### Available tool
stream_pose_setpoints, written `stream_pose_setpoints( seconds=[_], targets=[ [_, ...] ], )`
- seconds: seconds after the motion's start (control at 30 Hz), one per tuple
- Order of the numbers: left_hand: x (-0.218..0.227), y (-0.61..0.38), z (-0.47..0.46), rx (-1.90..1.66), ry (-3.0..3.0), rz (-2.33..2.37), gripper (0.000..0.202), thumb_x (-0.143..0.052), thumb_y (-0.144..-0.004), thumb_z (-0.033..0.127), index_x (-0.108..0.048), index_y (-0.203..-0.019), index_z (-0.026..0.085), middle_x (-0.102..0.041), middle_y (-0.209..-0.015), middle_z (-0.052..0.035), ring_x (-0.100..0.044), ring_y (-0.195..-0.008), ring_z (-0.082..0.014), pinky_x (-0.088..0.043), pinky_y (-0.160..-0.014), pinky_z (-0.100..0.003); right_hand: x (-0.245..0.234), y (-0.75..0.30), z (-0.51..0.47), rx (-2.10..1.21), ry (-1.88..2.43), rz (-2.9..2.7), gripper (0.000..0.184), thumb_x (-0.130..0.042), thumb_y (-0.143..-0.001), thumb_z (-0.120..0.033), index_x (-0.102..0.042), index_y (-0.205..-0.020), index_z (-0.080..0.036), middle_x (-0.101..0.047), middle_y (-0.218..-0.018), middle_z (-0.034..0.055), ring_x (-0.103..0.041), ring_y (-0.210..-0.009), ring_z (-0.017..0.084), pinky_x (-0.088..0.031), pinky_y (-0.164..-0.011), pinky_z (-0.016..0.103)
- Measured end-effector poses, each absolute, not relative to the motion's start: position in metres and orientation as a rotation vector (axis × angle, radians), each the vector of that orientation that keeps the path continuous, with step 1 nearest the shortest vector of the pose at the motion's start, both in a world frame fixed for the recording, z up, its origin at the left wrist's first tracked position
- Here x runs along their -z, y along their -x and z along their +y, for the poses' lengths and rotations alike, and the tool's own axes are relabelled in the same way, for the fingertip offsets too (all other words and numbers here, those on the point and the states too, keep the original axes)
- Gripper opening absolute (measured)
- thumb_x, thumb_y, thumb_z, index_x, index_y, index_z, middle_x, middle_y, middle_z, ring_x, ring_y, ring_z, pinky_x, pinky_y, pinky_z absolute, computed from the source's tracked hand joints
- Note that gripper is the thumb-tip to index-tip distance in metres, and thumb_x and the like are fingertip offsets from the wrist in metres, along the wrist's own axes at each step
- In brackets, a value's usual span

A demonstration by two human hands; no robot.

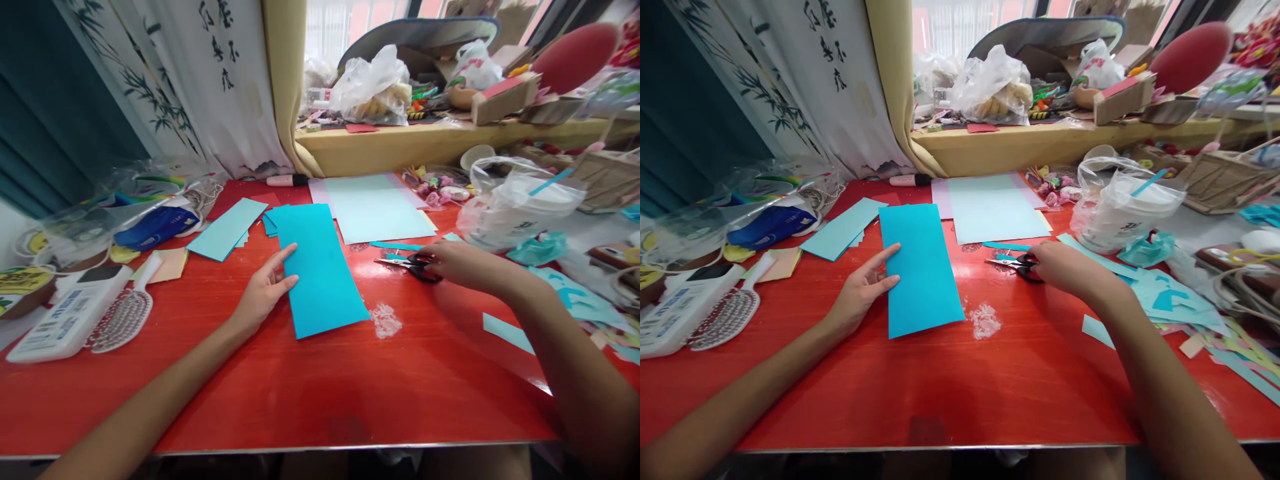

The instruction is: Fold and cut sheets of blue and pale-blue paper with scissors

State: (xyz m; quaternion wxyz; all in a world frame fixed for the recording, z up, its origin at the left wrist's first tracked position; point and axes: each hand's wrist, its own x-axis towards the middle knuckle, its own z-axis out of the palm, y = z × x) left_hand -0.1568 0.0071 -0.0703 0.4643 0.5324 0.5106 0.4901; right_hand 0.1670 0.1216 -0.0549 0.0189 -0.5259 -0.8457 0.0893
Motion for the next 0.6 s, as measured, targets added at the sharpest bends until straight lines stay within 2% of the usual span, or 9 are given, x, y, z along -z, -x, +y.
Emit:
stream_pose_setpoints(
  seconds=[0.13,0.23,0.33,0.53,0.6],
  targets=[
    [0.069,0.157,0.007,-1.192,-1.346,1.269,0.059,-0.06,-0.076,0.029,-0.04,-0.13,0.024,-0.051,-0.125,-0.0048,-0.056,-0.093,-0.0187,-0.049,-0.076,-0.03,0.049,-0.158,0.117,-0.301,1.715,-2.777,0.016,-0.052,-0.072,-0.031,-0.061,-0.077,-0.018,-0.061,-0.071,0.0066,-0.049,-0.052,0.014,-0.03,-0.048,0.027],
    [0.069,0.157,0.006,-1.176,-1.366,1.258,0.059,-0.059,-0.076,0.029,-0.039,-0.131,0.025,-0.049,-0.128,-0.0046,-0.056,-0.09,-0.0171,-0.049,-0.075,-0.029,0.044,-0.14,0.106,-0.287,1.784,-2.731,0.016,-0.052,-0.07,-0.031,-0.059,-0.079,-0.02,-0.061,-0.069,0.0053,-0.05,-0.053,0.015,-0.028,-0.046,0.026],
    [0.069,0.157,0.006,-1.162,-1.359,1.237,0.061,-0.059,-0.077,0.029,-0.035,-0.133,0.024,-0.048,-0.129,-0.0054,-0.056,-0.095,-0.0184,-0.049,-0.077,-0.03,0.042,-0.124,0.099,-0.324,1.751,-2.636,0.018,-0.054,-0.068,-0.03,-0.061,-0.082,-0.021,-0.063,-0.074,0.005,-0.054,-0.06,0.018,-0.03,-0.047,0.027],
    [0.067,0.156,0.006,-1.198,-1.336,1.192,0.065,-0.058,-0.077,0.027,-0.031,-0.135,0.022,-0.039,-0.138,-0.0067,-0.05,-0.112,-0.0227,-0.047,-0.088,-0.034,0.036,-0.115,0.095,-1.033,1.427,-2.035,0.037,-0.06,-0.07,-0.032,-0.058,-0.106,-0.023,-0.062,-0.083,0.0044,-0.058,-0.06,0.017,-0.045,-0.054,0.033],
    [0.068,0.156,0.005,-1.203,-1.339,1.19,0.065,-0.059,-0.077,0.027,-0.031,-0.135,0.022,-0.036,-0.14,-0.0066,-0.048,-0.114,-0.0233,-0.047,-0.089,-0.035,0.034,-0.113,0.094,-1.247,1.264,-1.788,0.042,-0.063,-0.069,-0.03,-0.057,-0.109,-0.023,-0.06,-0.086,0.0053,-0.06,-0.068,0.019,-0.049,-0.06,0.036]
  ],
)
